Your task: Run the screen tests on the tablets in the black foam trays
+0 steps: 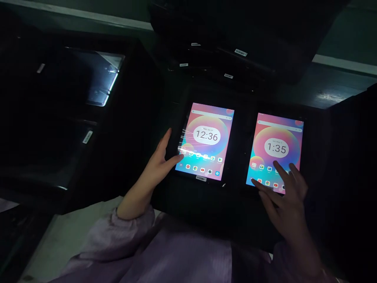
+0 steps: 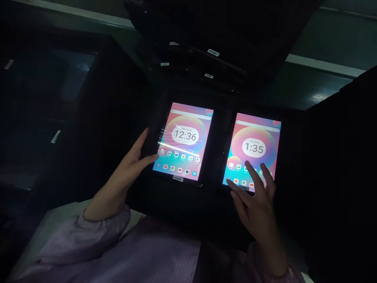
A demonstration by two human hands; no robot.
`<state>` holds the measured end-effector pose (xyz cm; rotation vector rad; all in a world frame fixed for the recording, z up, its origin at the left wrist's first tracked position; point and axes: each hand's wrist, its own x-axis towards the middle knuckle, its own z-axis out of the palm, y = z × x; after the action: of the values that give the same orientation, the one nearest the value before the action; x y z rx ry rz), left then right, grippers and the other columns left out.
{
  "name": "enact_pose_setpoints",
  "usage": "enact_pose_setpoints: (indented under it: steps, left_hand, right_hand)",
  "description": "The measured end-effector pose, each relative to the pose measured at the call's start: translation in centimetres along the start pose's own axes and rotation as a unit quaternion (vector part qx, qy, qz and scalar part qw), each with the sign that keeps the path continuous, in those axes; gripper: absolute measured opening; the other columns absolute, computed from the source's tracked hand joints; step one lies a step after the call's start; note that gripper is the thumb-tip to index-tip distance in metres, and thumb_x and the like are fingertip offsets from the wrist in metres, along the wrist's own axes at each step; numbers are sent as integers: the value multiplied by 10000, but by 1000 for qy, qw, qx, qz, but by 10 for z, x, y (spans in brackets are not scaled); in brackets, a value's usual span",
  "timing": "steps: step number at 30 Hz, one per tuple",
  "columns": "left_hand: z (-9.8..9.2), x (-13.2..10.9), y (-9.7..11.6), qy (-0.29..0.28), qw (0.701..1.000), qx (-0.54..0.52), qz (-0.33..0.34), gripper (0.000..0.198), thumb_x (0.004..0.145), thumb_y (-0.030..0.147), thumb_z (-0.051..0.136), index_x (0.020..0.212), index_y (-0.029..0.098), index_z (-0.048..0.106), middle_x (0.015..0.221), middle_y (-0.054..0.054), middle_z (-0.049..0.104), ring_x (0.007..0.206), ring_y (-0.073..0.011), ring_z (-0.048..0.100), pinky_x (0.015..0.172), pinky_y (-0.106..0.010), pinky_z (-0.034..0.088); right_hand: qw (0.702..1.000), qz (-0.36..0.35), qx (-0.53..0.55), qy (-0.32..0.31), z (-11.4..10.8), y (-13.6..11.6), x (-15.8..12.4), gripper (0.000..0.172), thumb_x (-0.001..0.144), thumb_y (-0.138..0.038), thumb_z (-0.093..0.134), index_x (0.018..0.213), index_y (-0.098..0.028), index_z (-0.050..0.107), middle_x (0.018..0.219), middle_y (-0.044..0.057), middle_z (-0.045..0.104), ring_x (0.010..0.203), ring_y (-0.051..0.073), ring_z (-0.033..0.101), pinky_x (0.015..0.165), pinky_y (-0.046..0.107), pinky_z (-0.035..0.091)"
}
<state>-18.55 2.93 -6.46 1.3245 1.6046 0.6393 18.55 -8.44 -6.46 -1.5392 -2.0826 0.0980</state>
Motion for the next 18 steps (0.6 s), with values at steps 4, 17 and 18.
enact_pose_setpoints:
  steps: [4,17,18]
  left_hand:
    - [-11,-1,-3,-74,996,-56,-13,1236,890,561,833,1881,273,153,1967,-96,190,1806,-397,222,1458,-553,264]
    - [-24,0,-7,-151,988,24,24,1310,956,748,775,1878,332,-58,1985,-73,-24,1829,-397,62,1469,-589,149]
    - [-24,0,-7,-151,988,19,23,1308,956,742,777,1878,333,-55,1985,-75,-15,1828,-395,79,1468,-589,155]
  right_hand:
    - [1000,2,10,9,3,0,2,230,1103,-209,688,1243,-319,834,1769,33,551,1771,383,290,1297,612,460]
    - [997,22,17,77,1,2,-1,268,1067,-150,702,1195,-323,861,1696,18,639,1612,397,550,1176,578,549]
    - [996,22,16,79,1,2,-1,267,1067,-153,701,1192,-324,863,1684,21,649,1601,401,560,1162,581,558]
